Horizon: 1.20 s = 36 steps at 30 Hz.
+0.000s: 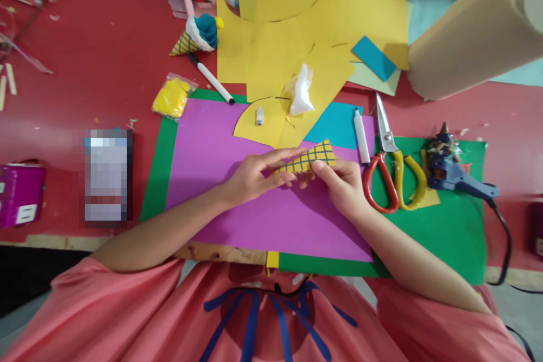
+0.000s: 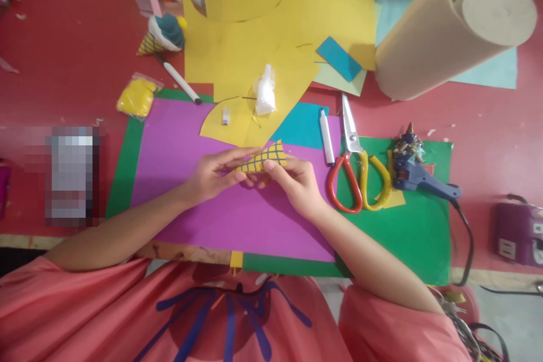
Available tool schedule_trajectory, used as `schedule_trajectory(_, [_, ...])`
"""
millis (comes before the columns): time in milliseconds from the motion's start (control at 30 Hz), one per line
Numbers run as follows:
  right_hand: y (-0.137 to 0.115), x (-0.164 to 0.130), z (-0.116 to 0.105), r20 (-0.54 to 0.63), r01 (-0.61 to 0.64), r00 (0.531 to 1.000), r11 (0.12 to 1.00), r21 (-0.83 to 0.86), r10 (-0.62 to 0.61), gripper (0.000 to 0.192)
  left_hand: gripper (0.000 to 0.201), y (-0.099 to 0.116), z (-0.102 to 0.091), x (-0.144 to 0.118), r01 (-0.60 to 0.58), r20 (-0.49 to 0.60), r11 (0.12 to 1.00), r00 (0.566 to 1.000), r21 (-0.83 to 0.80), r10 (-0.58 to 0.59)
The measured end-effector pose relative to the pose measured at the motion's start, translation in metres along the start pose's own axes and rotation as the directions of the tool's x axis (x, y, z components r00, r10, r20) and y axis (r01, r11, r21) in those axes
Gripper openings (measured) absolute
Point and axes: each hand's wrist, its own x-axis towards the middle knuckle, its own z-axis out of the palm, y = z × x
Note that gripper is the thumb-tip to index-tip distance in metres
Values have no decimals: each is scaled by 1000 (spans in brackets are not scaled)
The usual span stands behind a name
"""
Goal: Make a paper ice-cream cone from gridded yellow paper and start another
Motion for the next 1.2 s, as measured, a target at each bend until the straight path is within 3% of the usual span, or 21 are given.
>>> schedule_trajectory(133, [-4, 0, 5, 42, 31, 999, 998, -46, -29, 30, 44, -3, 1, 0, -82, -46, 981, 995, 176, 91])
schedule_trajectory(300, [-4, -2, 7, 8, 62, 998, 994, -92, -61, 31, 39, -4, 2, -2, -263, -72, 863, 944, 432, 323])
schedule_trajectory(433, [2, -3, 4, -90, 9, 996, 992, -125, -21, 33, 41, -2, 1, -3, -245, -69, 808, 941, 536, 331])
schedule_trajectory(533, [8, -2, 2, -138, -55, 989, 997, -45, 49, 34, 38, -1, 1, -4, -241, -69, 833, 947, 498, 315])
schedule_trajectory(633, [12, 1, 0, -133, -98, 986, 994, 49, 104, 38, 35, 0, 2, -4, -178, -158, 907, 954, 381, 254])
schedule_trajectory(733, [13, 2, 0, -118, -97, 987, 992, 82, 107, 42, 26, -2, 4, -4, -111, -244, 957, 953, 268, 179])
schedule_trajectory(833, [13, 3, 0, -122, -81, 989, 995, 64, 88, 42, 19, -4, 3, -3, -108, -263, 971, 951, 211, 163])
schedule_trajectory(1000, [14, 4, -1, -120, -92, 988, 994, 62, 99, 43, 20, -4, 2, -3, -92, -255, 977, 957, 190, 140])
schedule_trajectory(1200, [12, 3, -1, -107, -82, 991, 996, 29, 85, 38, 28, 1, 0, -2, -86, -161, 990, 981, 113, 103])
